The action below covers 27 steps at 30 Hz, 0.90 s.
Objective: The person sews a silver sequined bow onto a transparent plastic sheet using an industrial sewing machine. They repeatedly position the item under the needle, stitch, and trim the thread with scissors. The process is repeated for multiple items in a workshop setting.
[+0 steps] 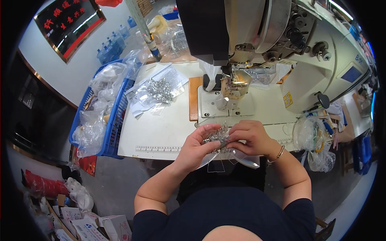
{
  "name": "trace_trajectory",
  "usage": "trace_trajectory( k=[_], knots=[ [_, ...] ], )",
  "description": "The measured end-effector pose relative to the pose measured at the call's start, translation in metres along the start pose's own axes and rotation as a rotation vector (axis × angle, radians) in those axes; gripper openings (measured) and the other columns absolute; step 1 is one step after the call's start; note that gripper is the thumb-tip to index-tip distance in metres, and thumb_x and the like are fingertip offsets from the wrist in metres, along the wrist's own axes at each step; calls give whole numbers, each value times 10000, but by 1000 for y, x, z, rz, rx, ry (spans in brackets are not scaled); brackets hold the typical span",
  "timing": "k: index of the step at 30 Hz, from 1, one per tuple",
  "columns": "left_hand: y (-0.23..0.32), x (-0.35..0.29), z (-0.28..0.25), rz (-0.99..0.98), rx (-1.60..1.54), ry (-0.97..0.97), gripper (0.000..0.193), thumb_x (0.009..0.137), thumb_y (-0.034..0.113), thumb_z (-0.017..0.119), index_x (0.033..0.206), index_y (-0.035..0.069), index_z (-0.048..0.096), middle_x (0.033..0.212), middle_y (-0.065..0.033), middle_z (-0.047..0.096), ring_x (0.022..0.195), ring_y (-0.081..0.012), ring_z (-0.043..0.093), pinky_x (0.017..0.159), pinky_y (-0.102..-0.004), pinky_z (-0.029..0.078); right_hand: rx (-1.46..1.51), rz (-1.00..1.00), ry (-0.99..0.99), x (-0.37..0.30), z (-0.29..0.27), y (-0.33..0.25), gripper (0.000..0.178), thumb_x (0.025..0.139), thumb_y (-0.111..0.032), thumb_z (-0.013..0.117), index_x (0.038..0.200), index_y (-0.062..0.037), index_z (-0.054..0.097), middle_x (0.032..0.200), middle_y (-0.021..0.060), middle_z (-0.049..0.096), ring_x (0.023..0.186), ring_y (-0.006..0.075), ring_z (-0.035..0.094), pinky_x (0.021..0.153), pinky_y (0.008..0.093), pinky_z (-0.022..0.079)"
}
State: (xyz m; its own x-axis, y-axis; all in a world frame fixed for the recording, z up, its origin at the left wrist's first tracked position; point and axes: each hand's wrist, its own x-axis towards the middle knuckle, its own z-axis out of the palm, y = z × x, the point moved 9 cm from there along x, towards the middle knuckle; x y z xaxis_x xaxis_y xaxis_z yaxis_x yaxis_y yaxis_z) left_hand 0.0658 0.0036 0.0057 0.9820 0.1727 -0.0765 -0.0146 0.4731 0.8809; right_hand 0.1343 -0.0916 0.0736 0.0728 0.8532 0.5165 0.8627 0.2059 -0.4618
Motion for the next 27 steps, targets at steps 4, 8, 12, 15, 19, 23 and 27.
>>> trace_trajectory(
  k=[4, 8, 12, 15, 19, 23, 27],
  knots=[
    [5, 0, -4, 23, -12, 32, 496, 823, -55, 559, 1284, 5, 386, 1255, -120, 456, 1116, -196, 510, 926, -299, 450, 98, 58, 40, -4, 1, 13, 189, 731, -189, 732, 863, -95, 635, 784, 32, 592, 660, 197, 566, 592, 294, 448],
    [33, -5, 5, 213, -49, -44, 682, 770, -107, 465, 1387, 30, 209, 1369, -206, 356, 1268, -388, 384, 1009, -428, 401, 391, 307, 424, -35, -17, 48, 391, 711, -137, 747, 1037, -11, 572, 785, 18, 489, 697, 111, 463, 638, 239, 395],
    [48, -16, 14, 388, -618, -192, 582, 871, 11, 417, 1406, 21, 187, 1417, -203, 307, 1309, -383, 317, 1072, -460, 308, 403, 500, 555, -43, -8, 42, 320, 742, -136, 743, 993, -25, 579, 749, -17, 448, 667, 72, 401, 612, 209, 370],
    [28, -18, -7, 385, -375, 89, 524, 896, -2, 381, 1396, 7, 223, 1407, -200, 333, 1300, -359, 340, 1069, -456, 317, 448, 536, 594, -47, 2, 35, 265, 749, -145, 748, 936, -40, 592, 736, -28, 436, 654, 55, 384, 582, 194, 354],
    [17, -25, -11, 345, -348, 97, 445, 915, -12, 354, 1359, -20, 321, 1376, -196, 389, 1274, -307, 392, 1060, -430, 337, 117, 298, 512, 3, -21, -11, 349, 718, -86, 734, 1050, -85, 627, 780, 15, 485, 641, 109, 469, 557, 233, 410],
    [16, -31, -6, 333, -173, 56, 412, 948, 17, 363, 1356, -26, 328, 1379, -205, 380, 1280, -280, 389, 1058, -393, 338, 246, 201, 270, 20, 8, -15, 391, 679, -55, 734, 1052, -124, 639, 810, 36, 497, 698, 163, 532, 604, 268, 447],
    [24, -30, -12, 255, -266, 152, 408, 948, 45, 391, 1345, -35, 345, 1334, -229, 427, 1219, -323, 457, 1018, -409, 386, 382, 41, 198, 14, 5, -25, 255, 626, 31, 708, 838, -102, 663, 868, 43, 532, 759, 190, 568, 646, 287, 470]
  ],
)
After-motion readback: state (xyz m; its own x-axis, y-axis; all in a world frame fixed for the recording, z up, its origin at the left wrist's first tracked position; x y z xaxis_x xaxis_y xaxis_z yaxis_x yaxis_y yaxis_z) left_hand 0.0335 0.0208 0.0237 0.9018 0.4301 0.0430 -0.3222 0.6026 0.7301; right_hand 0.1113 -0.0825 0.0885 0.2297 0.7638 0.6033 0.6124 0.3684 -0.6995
